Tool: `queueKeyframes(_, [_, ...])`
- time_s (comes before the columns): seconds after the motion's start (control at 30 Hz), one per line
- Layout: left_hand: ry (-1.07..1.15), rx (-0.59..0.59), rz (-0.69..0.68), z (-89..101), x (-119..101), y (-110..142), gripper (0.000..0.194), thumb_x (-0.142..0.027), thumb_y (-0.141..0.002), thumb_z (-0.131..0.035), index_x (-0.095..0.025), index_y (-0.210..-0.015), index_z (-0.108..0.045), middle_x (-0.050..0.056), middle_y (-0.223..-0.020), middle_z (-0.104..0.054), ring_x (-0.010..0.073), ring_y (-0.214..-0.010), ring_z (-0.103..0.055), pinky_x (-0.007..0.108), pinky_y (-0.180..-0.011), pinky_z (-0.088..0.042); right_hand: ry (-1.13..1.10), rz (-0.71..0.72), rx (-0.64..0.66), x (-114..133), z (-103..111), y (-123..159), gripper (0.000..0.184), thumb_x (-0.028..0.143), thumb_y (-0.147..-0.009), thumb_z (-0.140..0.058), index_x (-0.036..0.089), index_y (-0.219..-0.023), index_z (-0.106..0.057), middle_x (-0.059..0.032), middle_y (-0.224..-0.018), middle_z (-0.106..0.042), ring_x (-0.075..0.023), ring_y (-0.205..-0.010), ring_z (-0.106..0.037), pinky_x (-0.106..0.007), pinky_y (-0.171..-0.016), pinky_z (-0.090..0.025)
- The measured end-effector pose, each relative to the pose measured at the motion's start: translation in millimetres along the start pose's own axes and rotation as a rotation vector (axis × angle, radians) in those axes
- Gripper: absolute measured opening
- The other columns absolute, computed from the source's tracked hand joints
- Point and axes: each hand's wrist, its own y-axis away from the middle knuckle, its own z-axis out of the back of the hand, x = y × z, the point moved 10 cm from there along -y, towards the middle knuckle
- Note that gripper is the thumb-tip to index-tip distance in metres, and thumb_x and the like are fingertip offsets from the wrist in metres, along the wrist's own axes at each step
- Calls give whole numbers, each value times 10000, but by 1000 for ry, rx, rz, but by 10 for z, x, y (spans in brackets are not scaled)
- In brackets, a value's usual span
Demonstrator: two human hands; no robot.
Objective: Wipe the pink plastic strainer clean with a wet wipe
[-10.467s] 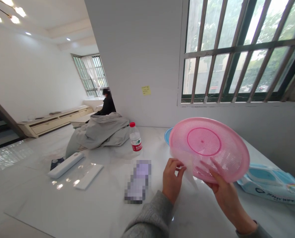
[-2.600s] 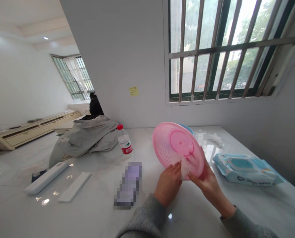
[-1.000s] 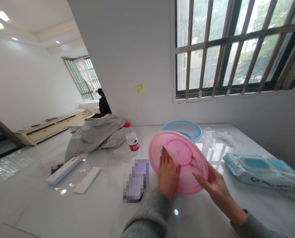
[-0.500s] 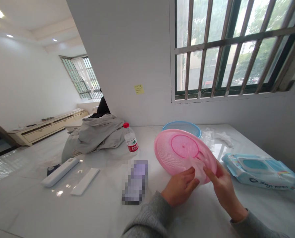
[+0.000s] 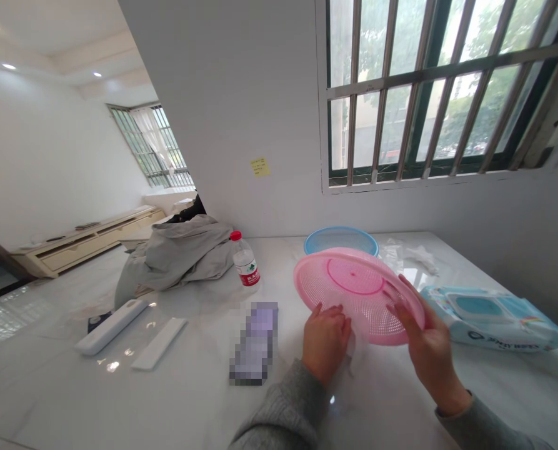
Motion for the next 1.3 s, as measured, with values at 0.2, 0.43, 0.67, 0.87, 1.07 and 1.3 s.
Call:
queueKeyframes(0.2, [-221,-107,19,61,104,30,466,-199,-977,-584,-108,-1434,-612,191,-1574,-585,309,-1496,-533,616,-1314,-318,83,43,42,167,-102,54,607,492,-955,-740,306,-1522,-628,-87,-1481,-691,-368,-1354,-637,-563,-1140,-519])
queueKeyframes(0.43, [-336,-136,43,3,80,69,578,-104,-929,-512,-44,-1502,-548,210,-1681,-443,349,-1595,-371,578,-1316,-339,104,81,46,154,-111,66,591,483,-965,-734,331,-1524,-620,-62,-1501,-682,-335,-1327,-660,-502,-1085,-564])
queueKeyframes(0.67, [-288,-169,67,61,40,66,499,-233,-1005,-551,-70,-1476,-574,229,-1611,-518,395,-1527,-463,622,-1264,-406,84,59,45,134,-107,72,601,498,-966,-730,320,-1529,-614,-71,-1508,-677,-350,-1350,-647,-482,-1042,-592])
queueKeyframes(0.87, [-276,-162,77,13,100,67,711,-370,-978,-673,-97,-1589,-435,245,-1728,-331,453,-1604,-308,681,-1252,-383,69,79,110,103,-223,136,587,460,-972,-734,345,-1532,-602,-55,-1563,-629,-346,-1419,-592,-457,-1072,-573])
queueKeyframes(1.07, [-289,-94,47,-97,124,44,748,-392,-979,-696,-65,-1591,-417,281,-1746,-254,467,-1623,-239,682,-1258,-366,68,50,93,59,-205,113,581,482,-961,-744,300,-1500,-628,-85,-1491,-678,-360,-1412,-592,-555,-1191,-463])
queueKeyframes(1.3, [-290,-107,61,-128,138,47,560,-174,-996,-582,-49,-1532,-479,248,-1732,-319,427,-1593,-344,627,-1244,-426,53,-14,71,-32,-195,110,596,520,-947,-751,273,-1479,-645,-102,-1454,-694,-373,-1372,-608,-636,-1215,-404])
